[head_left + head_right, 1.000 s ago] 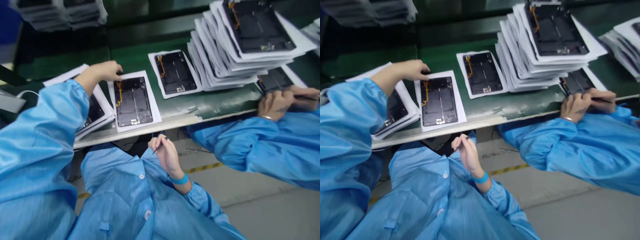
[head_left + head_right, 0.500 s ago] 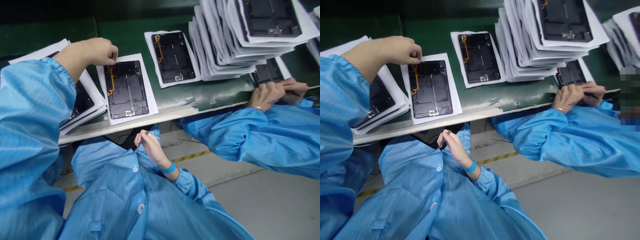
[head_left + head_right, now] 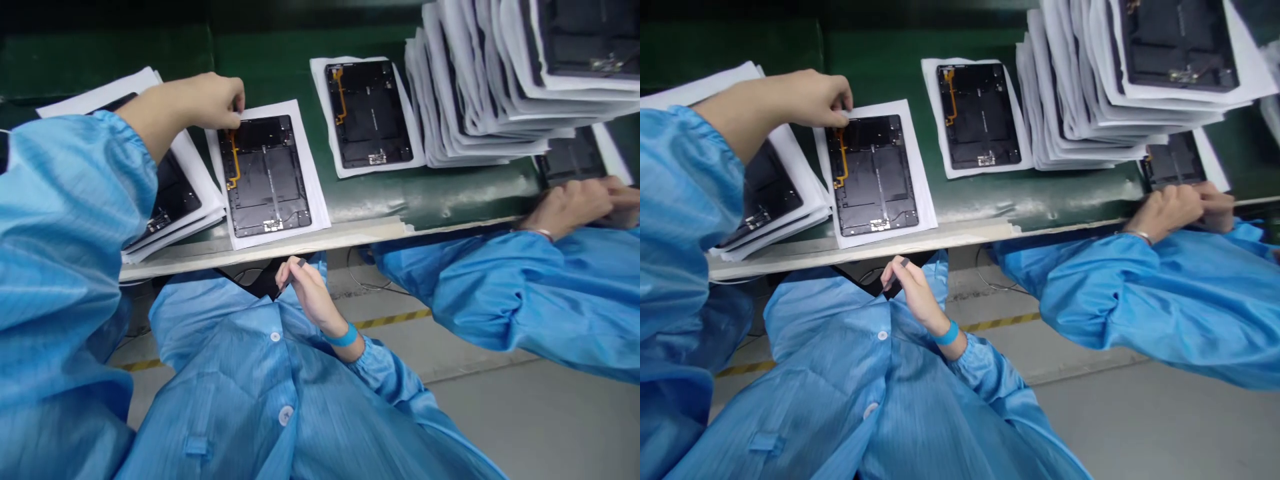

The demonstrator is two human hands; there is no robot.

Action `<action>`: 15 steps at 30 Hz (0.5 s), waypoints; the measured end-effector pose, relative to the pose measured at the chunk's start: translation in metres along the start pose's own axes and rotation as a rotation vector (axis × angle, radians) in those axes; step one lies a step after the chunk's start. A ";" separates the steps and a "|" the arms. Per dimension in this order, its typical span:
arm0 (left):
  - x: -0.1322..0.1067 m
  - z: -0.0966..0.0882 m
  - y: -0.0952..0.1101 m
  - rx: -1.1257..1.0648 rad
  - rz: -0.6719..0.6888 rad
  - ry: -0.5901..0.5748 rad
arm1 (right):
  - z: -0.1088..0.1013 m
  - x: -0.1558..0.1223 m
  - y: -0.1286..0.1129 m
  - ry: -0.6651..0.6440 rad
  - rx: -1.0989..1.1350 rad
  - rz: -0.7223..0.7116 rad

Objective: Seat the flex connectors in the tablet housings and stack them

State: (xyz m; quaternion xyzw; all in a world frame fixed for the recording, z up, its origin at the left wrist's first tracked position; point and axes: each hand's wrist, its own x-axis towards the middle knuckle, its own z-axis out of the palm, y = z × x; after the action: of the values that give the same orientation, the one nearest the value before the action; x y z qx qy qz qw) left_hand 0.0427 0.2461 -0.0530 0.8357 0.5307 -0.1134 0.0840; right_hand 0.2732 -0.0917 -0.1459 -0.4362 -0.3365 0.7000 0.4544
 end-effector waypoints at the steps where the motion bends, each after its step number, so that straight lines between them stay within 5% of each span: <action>1: -0.003 0.000 0.001 -0.024 -0.014 0.002 | 0.001 -0.001 0.001 0.007 0.006 -0.006; 9: -0.019 -0.006 0.008 -0.189 -0.011 -0.107 | -0.003 -0.003 0.011 0.167 0.126 -0.031; 15: -0.069 -0.035 0.027 -0.305 0.076 -0.016 | -0.004 -0.018 -0.005 0.195 0.251 0.143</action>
State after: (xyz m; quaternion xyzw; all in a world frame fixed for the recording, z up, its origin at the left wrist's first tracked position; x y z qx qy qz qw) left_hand 0.0419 0.1839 0.0004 0.8320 0.5089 -0.0349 0.2182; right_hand 0.2822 -0.1064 -0.1379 -0.4647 -0.1691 0.7213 0.4849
